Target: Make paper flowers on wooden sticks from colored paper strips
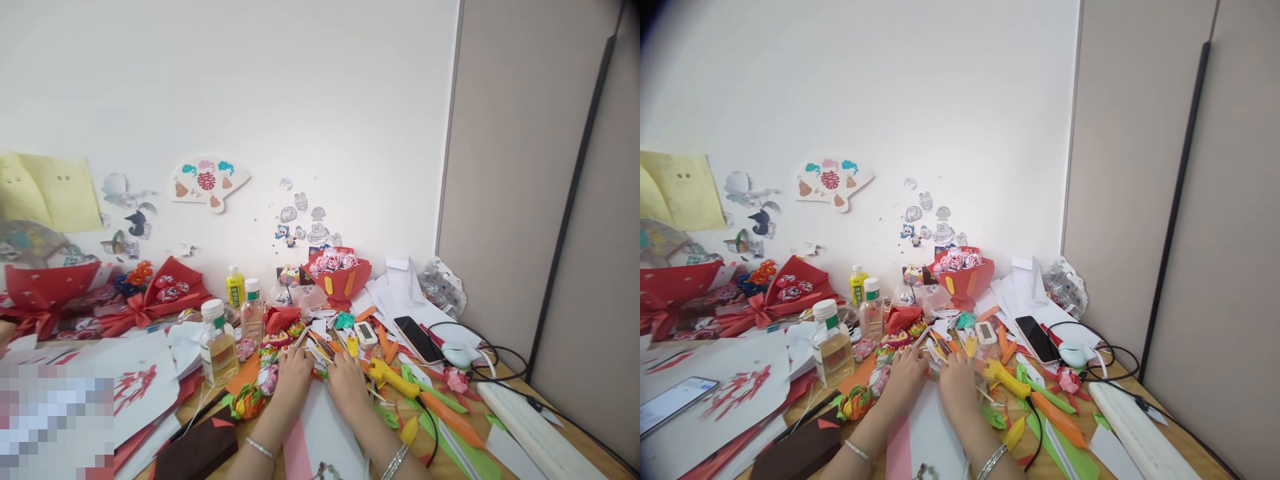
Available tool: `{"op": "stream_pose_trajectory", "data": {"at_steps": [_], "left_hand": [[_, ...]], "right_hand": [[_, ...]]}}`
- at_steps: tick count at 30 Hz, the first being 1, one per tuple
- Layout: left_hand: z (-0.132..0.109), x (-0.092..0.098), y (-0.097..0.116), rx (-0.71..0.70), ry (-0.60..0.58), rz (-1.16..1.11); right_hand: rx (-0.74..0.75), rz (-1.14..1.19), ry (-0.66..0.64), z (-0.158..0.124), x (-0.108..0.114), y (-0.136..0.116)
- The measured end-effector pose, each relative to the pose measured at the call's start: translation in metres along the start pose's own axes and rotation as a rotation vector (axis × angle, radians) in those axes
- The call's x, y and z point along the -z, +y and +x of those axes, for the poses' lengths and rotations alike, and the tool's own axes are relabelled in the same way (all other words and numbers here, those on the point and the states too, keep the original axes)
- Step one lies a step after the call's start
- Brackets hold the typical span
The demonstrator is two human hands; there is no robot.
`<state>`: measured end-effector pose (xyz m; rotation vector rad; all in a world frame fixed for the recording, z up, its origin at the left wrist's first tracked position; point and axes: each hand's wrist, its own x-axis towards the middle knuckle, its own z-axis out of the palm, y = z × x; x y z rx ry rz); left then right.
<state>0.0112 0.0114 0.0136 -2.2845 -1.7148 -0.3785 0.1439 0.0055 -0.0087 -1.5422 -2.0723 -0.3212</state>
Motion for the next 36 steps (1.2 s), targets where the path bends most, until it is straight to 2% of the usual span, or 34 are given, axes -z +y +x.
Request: {"op": "stream_pose_trajectory", "data": {"at_steps": [3, 6, 10, 13, 15, 19, 23, 28, 36], "left_hand": [[0.000, -0.002, -0.002, -0.006, 0.060, -0.066], [0.003, -0.002, -0.004, 0.043, 0.158, -0.199], [0.009, -0.005, -0.003, 0.171, 0.206, -0.629], [0.013, -0.009, 0.002, 0.177, 0.235, -0.993], [0.014, -0.011, 0.007, 0.153, 0.238, -1.106], [0.014, -0.012, 0.014, 0.116, 0.214, -1.193], [0.013, -0.011, 0.017, 0.176, 0.207, -1.265], [0.013, -0.008, 0.021, 0.252, 0.053, -1.426], [0.014, -0.003, 0.024, 0.216, 0.070, -1.486]], "right_hand": [[-0.041, 0.150, 0.091, 0.000, 0.012, 0.004], [-0.155, 0.370, 0.236, 0.002, 0.017, 0.010], [-0.328, 0.692, 0.348, 0.005, 0.012, 0.018], [-0.384, 0.815, 0.340, 0.004, 0.006, 0.018], [-0.388, 0.844, 0.300, 0.003, 0.004, 0.016], [-0.365, 0.874, 0.234, 0.001, 0.001, 0.011], [-0.344, 0.928, 0.238, 0.001, 0.000, 0.007], [-0.340, 0.911, 0.252, -0.001, 0.001, 0.002], [-0.259, 0.847, 0.207, -0.004, 0.005, -0.004]]}}
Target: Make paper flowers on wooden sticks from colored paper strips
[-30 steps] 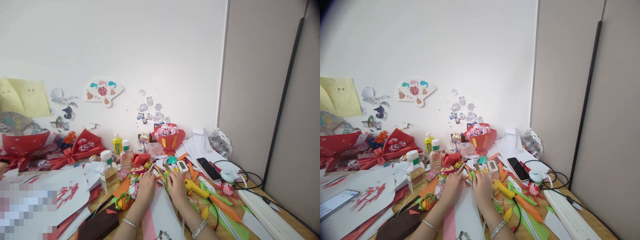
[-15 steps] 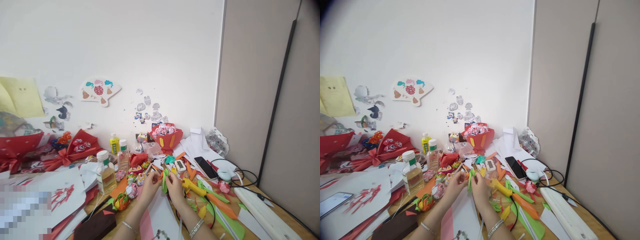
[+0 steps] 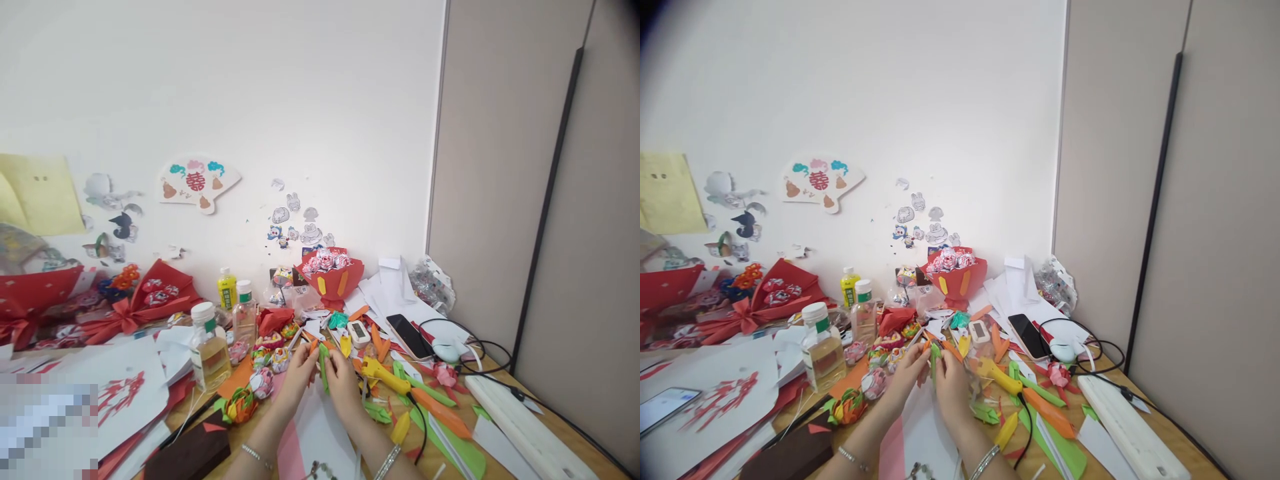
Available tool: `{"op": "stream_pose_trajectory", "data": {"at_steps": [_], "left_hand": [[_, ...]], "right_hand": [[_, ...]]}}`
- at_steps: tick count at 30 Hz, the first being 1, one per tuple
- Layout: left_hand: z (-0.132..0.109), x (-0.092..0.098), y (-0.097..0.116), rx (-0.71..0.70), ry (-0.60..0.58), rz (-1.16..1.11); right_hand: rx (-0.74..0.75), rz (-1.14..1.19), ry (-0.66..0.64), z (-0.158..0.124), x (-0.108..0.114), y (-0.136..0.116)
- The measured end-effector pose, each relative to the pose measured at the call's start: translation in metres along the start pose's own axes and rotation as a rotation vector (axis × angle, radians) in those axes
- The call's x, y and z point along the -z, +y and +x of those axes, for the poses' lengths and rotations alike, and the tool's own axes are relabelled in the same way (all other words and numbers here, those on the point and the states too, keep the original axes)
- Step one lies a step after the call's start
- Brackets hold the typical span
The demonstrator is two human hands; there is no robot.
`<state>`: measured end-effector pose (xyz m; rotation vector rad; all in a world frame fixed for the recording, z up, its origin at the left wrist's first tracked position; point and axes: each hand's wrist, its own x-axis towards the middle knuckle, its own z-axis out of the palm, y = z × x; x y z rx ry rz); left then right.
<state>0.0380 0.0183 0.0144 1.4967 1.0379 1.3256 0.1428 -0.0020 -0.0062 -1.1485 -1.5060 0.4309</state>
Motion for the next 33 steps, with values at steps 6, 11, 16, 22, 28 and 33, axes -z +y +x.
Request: {"op": "stream_pose_trajectory", "data": {"at_steps": [6, 11, 16, 22, 28, 33], "left_hand": [[0.000, 0.002, -0.001, 0.010, 0.054, 0.104], [0.000, 0.003, -0.005, 0.000, 0.116, 0.125], [0.001, 0.003, -0.005, -0.070, 0.196, 0.159], [0.000, 0.000, -0.007, -0.064, 0.187, 0.186], [-0.005, -0.004, -0.006, 0.096, 0.095, 0.120], [-0.003, -0.004, -0.007, 0.112, 0.100, 0.065]], "right_hand": [[-0.012, -0.057, -0.050, -0.004, 0.001, -0.003], [-0.002, 0.002, -0.067, -0.005, -0.004, 0.005], [0.002, 0.012, -0.087, -0.005, -0.009, 0.009], [-0.044, -0.131, -0.104, -0.005, -0.004, 0.001], [0.010, -0.200, -0.093, -0.006, 0.002, -0.003], [0.054, -0.250, -0.153, -0.005, 0.006, -0.010]]}}
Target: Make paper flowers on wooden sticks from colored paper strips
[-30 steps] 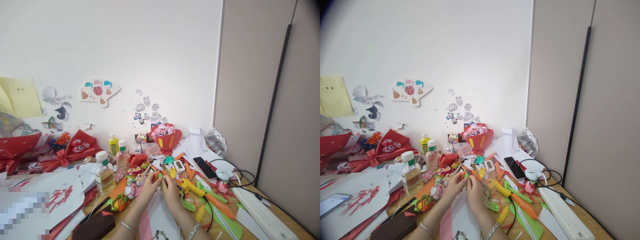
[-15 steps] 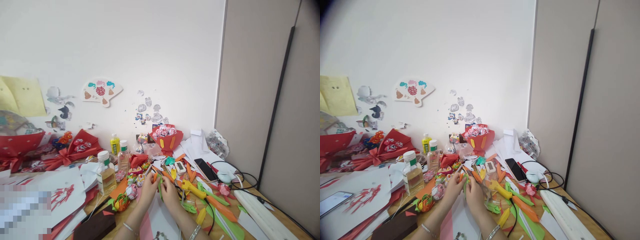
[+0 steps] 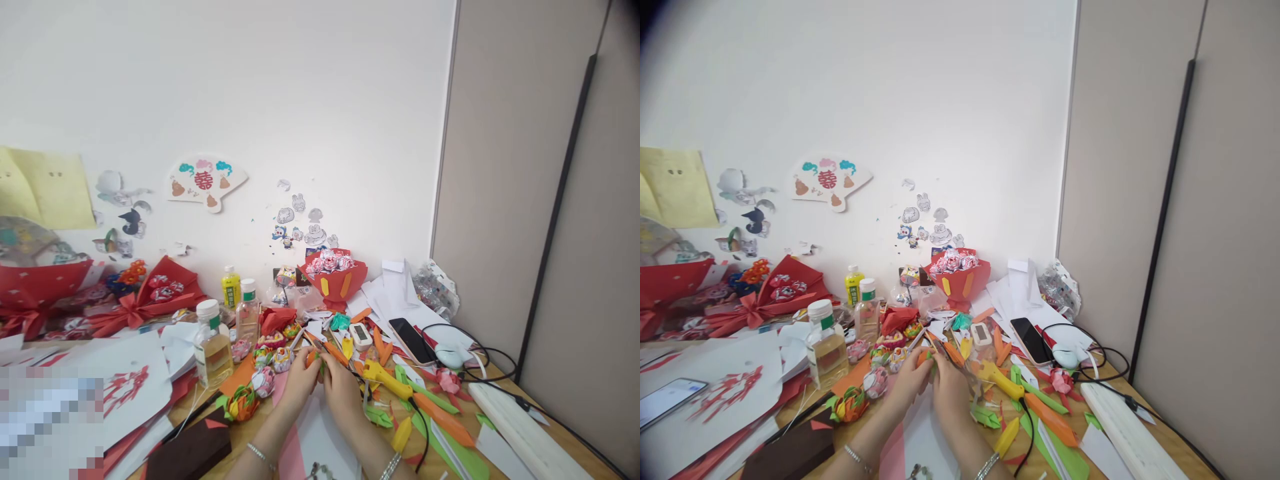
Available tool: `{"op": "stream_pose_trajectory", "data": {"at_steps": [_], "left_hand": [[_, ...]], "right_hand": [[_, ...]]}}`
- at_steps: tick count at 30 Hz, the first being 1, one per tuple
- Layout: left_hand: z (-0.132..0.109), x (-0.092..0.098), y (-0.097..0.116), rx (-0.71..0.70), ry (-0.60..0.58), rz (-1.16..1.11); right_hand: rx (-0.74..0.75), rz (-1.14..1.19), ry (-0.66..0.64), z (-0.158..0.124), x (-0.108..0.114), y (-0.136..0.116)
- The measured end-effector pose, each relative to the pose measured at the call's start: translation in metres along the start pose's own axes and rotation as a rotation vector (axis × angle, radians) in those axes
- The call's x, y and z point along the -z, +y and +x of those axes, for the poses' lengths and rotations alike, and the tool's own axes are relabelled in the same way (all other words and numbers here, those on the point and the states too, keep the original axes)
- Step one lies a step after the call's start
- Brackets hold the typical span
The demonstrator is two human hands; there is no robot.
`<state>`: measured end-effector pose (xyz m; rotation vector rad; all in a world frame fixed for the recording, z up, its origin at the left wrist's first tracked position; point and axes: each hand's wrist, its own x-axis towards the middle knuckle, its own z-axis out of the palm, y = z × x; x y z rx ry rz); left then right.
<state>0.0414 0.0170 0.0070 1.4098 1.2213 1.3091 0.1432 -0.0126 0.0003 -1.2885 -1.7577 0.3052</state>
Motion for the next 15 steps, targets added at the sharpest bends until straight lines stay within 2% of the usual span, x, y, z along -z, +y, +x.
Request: {"op": "stream_pose_trajectory", "data": {"at_steps": [7, 11, 15], "left_hand": [[-0.0001, 0.0004, 0.0003, 0.044, -0.019, -0.078], [0.0016, 0.0002, -0.0011, 0.080, 0.000, -0.086], [0.0024, 0.0016, -0.0012, 0.088, 0.028, -0.088]], "right_hand": [[0.020, -0.105, -0.016, 0.0022, 0.0000, 0.0006], [0.006, -0.156, -0.040, 0.0030, -0.0034, 0.0040], [0.055, -0.136, -0.055, 0.0021, -0.0029, 0.0014]]}}
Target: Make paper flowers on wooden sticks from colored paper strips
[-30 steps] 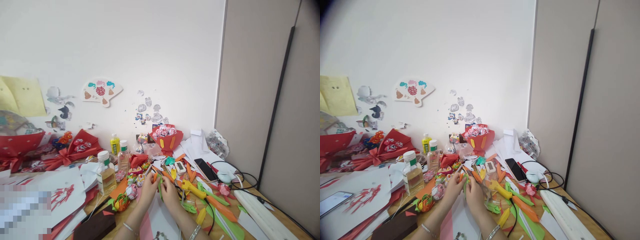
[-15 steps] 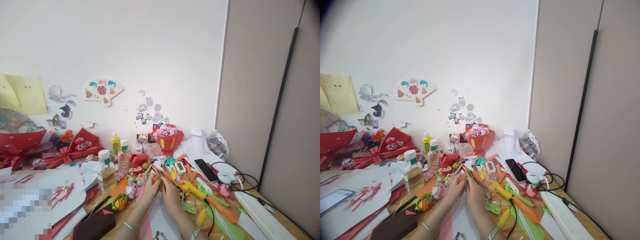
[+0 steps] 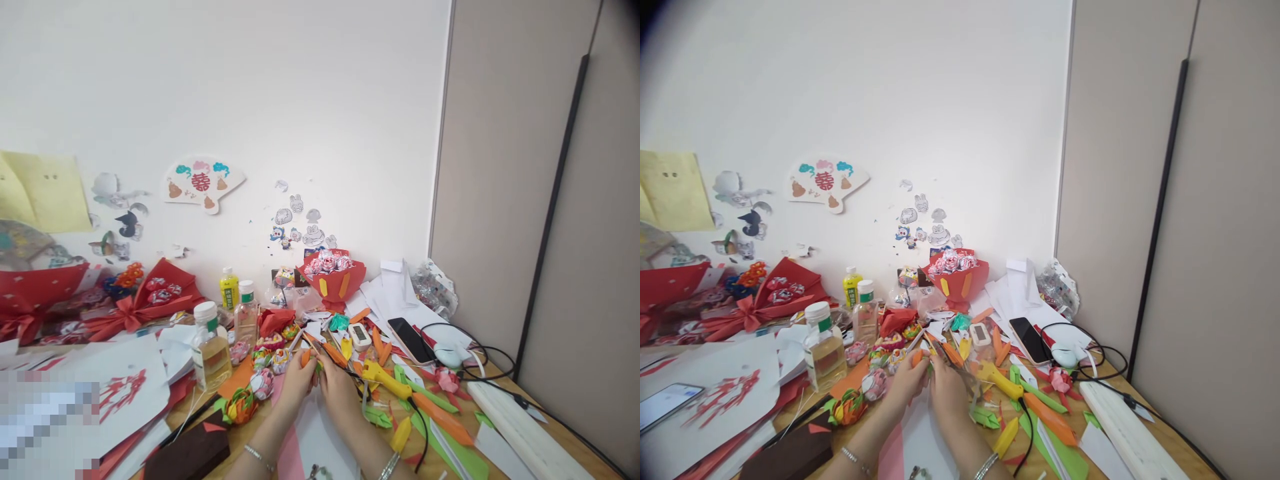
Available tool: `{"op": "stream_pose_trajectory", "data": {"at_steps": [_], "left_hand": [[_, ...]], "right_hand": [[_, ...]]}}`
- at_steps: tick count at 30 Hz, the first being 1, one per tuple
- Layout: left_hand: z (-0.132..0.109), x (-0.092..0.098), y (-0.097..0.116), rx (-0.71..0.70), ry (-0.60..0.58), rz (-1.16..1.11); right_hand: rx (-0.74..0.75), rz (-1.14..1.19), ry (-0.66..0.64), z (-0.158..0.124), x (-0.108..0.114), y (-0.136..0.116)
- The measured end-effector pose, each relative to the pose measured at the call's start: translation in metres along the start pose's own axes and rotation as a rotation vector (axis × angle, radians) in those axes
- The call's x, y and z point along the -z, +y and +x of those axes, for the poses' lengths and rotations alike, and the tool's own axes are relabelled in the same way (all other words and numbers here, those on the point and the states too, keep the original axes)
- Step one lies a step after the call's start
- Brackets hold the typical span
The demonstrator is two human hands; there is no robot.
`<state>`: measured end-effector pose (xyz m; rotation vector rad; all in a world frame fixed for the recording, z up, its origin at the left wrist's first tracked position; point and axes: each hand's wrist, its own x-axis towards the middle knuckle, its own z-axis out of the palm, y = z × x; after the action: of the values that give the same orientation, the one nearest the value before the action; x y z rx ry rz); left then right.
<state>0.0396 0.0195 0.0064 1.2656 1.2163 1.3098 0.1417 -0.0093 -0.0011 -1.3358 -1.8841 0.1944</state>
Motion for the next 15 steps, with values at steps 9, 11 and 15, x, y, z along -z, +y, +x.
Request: {"op": "stream_pose_trajectory", "data": {"at_steps": [9, 11, 15], "left_hand": [[0.007, 0.011, 0.002, 0.082, 0.051, -0.106], [0.008, 0.014, 0.002, 0.108, 0.059, -0.132], [0.008, 0.016, 0.002, 0.135, 0.069, -0.172]], "right_hand": [[0.097, -0.090, 0.000, -0.002, -0.007, 0.002], [0.146, -0.112, 0.014, -0.003, -0.008, 0.002], [0.175, -0.167, 0.032, -0.003, -0.005, 0.000]]}}
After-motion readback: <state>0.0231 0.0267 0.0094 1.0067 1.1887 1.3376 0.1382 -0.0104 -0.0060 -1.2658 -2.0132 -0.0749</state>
